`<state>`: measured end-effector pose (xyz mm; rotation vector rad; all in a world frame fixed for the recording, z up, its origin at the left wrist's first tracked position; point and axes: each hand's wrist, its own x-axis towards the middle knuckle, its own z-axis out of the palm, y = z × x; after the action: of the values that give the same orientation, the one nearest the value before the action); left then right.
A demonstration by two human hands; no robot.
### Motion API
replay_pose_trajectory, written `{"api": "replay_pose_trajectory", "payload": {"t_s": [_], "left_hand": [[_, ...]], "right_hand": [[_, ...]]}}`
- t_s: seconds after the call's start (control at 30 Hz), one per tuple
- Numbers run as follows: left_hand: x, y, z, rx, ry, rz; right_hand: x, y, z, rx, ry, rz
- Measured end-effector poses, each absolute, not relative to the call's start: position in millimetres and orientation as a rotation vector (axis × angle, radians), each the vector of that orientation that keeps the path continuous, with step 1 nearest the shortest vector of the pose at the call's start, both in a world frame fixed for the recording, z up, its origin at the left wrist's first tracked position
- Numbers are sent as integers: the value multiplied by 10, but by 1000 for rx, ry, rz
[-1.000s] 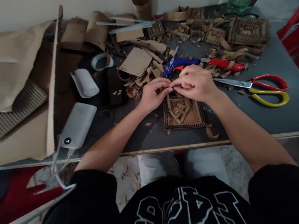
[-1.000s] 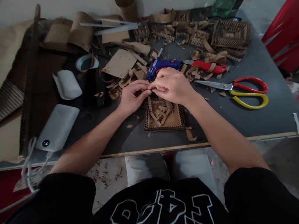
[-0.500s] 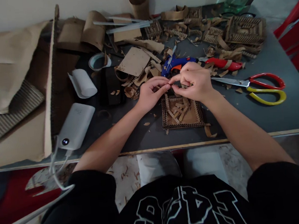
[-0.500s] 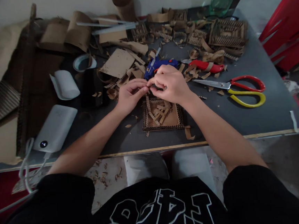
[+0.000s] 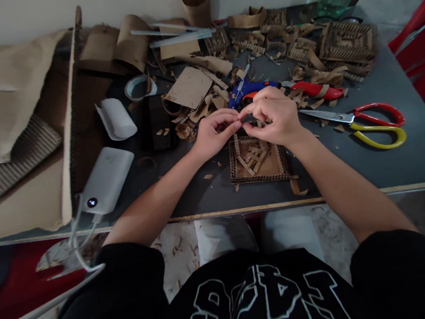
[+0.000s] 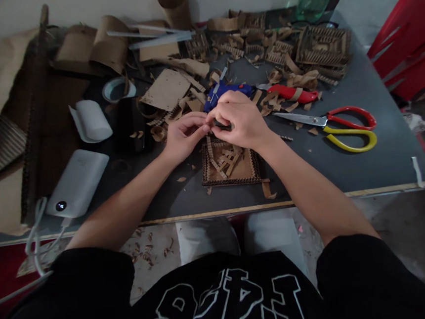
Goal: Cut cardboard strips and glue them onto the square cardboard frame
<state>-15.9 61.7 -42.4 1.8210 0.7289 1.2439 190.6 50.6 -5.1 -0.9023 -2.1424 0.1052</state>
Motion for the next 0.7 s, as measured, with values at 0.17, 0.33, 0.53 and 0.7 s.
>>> {"api": "replay_pose_trajectory", "payload": {"t_s": [0.17,0.33,0.53,0.7], "left_hand": [[-160,614,-407,1818,698,1260],[-161,638,-423,1850,685,1336],[-165,661,-462,1841,716,1422],[-158,677,-475,1804,697,1512]], "right_hand": [[1947,502,4,-875,-2152,153],[2006,490,89,-860,-2128,287],[2021,543,37,-995,-2076,366],[2080,649,-54,-1192,-1959,249]]}}
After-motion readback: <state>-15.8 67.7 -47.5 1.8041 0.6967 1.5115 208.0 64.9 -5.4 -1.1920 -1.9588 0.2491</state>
